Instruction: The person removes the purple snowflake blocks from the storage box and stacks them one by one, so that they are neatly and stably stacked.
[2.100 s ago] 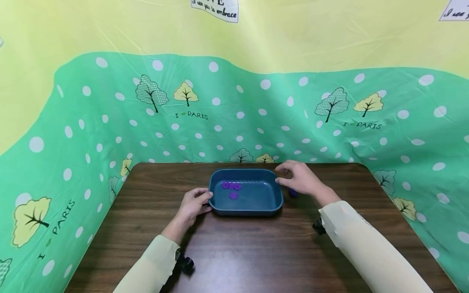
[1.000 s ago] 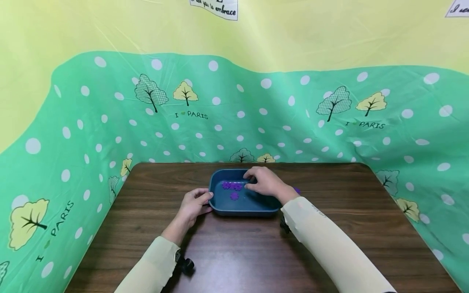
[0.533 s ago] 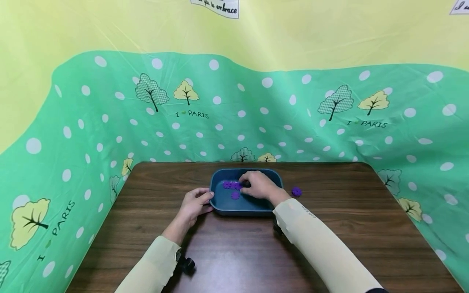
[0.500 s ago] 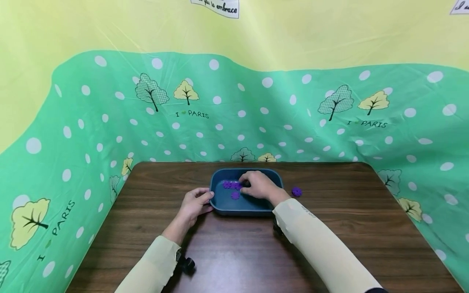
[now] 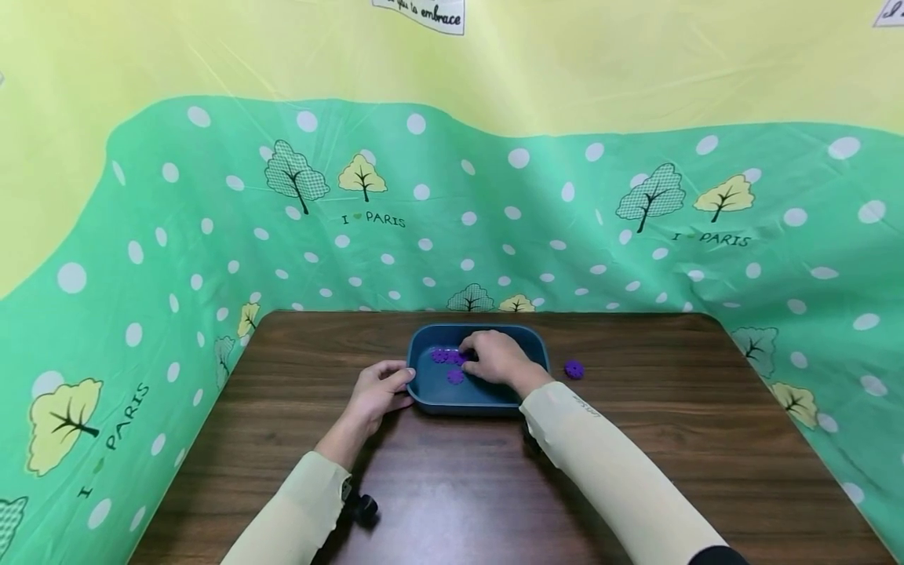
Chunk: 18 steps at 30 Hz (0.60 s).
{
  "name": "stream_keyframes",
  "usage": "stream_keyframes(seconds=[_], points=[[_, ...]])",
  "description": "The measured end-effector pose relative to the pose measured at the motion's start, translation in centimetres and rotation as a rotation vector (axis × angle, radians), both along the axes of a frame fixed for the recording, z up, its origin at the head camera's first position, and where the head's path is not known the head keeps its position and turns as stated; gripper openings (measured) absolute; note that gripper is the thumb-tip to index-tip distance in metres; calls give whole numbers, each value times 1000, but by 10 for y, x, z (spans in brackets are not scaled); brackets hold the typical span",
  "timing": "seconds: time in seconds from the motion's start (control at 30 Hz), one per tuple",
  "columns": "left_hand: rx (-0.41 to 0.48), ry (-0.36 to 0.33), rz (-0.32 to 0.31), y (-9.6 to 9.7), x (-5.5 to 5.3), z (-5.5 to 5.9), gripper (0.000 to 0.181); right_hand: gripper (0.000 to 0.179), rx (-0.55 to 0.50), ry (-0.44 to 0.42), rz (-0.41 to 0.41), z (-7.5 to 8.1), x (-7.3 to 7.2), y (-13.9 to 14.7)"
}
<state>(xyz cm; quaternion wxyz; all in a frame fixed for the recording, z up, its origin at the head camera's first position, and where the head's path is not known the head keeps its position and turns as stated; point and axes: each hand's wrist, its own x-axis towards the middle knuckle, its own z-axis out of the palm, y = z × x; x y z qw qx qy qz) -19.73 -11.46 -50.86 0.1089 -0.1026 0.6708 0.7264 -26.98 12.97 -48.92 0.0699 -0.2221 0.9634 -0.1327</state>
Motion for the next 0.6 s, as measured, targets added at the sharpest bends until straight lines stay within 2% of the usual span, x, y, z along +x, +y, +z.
stream_keyframes(seconds=[0.6], points=[[-7,-8,17,2,-1,-1,38,29,17,1,-10,1,1,-5]])
